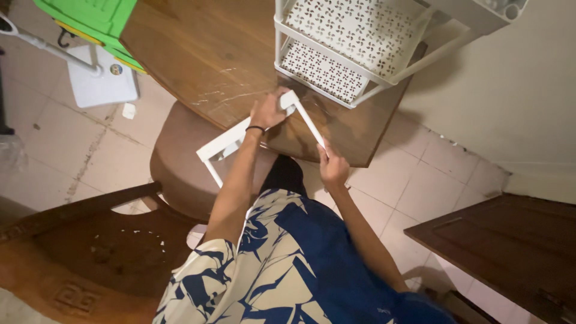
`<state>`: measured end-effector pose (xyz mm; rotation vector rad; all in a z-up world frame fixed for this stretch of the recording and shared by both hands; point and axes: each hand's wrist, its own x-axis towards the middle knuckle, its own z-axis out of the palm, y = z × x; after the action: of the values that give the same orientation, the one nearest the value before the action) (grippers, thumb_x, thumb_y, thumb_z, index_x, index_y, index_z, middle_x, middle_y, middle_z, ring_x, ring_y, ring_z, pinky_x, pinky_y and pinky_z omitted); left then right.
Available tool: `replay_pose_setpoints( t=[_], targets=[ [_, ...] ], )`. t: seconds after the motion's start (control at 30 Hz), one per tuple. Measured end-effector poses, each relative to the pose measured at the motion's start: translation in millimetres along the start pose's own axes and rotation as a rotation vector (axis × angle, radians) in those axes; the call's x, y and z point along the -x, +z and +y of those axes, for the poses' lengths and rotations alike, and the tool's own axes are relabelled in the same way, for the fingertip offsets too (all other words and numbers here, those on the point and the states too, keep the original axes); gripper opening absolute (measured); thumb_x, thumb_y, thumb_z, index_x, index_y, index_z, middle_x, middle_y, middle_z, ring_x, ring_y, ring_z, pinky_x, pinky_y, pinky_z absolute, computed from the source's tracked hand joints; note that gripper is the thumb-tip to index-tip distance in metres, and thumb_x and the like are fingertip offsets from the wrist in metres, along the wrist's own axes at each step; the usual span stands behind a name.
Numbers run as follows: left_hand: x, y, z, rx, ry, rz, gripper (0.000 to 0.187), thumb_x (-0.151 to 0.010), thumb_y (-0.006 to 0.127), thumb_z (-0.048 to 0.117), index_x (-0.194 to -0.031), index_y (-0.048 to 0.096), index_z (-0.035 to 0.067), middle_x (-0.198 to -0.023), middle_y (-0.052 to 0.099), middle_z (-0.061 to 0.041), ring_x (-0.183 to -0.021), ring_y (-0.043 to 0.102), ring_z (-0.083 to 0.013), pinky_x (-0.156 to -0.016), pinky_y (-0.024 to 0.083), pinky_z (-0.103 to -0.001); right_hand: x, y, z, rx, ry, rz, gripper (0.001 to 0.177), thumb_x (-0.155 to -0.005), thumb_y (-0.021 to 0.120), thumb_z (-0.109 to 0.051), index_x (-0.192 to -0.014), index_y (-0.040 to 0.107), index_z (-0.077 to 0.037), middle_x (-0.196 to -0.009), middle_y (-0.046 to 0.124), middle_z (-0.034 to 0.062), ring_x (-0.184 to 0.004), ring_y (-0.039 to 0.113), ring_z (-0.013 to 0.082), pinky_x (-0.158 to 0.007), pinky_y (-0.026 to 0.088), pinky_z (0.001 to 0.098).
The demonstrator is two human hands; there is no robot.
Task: The person assembles a white plastic shoe rack by inserting perforated trays into the frame and attaching vertical support poles. They handle multiple trays and poles, fitting them together on a wooden table.
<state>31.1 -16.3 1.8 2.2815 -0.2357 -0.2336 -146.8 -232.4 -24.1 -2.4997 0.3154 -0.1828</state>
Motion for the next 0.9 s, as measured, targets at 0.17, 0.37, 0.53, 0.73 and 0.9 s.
replay_pose_setpoints(
  t=[0.17,0.37,0.53,0.73,0.9],
  targets=[
    [5,6,1,-0.027,-0.016,0.013,0.05,-0.079,0.078,0.029,-0.127,0.065,0.023,-0.11,0.074,-0.015,-0.105,0.069,-0.0384,-0.091,0.054,-0.049,-5,23,38,-0.294,0.114,-0.122,0.039,-0.105,0.068,-0.044,-0.134,0.071,-0.019,-0.083,0.071,0.0132,-0.072,0.065,0.0252,-0.069,0.05,0.0383],
    [8,4,3,0.055,0.043,0.021,0.048,-0.076,0.078,0.025,-0.123,0.066,0.021,-0.11,0.075,-0.013,-0.105,0.069,-0.0377,-0.089,0.054,-0.049,-23,28,60,-0.548,0.288,-0.271,0.048,-0.1,0.076,-0.037,-0.133,0.073,-0.003,-0.071,0.056,-0.0033,-0.064,0.044,0.0089,-0.055,0.035,0.0317],
    [4,8,2,0.046,-0.003,0.017,0.04,-0.077,0.078,0.023,-0.116,0.068,0.022,-0.107,0.075,-0.013,-0.104,0.07,-0.0363,-0.086,0.054,-0.047,-6,12,26,-0.061,0.121,-0.083,0.038,-0.101,0.067,-0.041,-0.127,0.075,-0.013,-0.07,0.064,0.0183,-0.058,0.062,0.0295,-0.059,0.049,0.0394],
    [-7,17,-14,0.21,0.025,-0.044,0.037,-0.078,0.078,0.014,-0.113,0.066,0.017,-0.102,0.075,-0.011,-0.099,0.072,-0.0296,-0.083,0.054,-0.04,-4,11,-3,0.169,-0.073,0.055,0.036,-0.106,0.054,-0.036,-0.128,0.069,-0.012,-0.102,0.07,0.021,-0.08,0.068,0.0449,-0.069,0.054,0.0545],
    [-14,26,-29,0.302,0.032,-0.102,0.039,-0.078,0.075,0.006,-0.115,0.065,0.015,-0.097,0.076,-0.009,-0.096,0.073,-0.0215,-0.087,0.055,-0.035,-11,13,-2,0.083,0.014,-0.012,0.039,-0.105,0.055,-0.042,-0.126,0.073,-0.015,-0.089,0.071,0.0212,-0.079,0.067,0.0457,-0.07,0.053,0.0553]
  ],
)
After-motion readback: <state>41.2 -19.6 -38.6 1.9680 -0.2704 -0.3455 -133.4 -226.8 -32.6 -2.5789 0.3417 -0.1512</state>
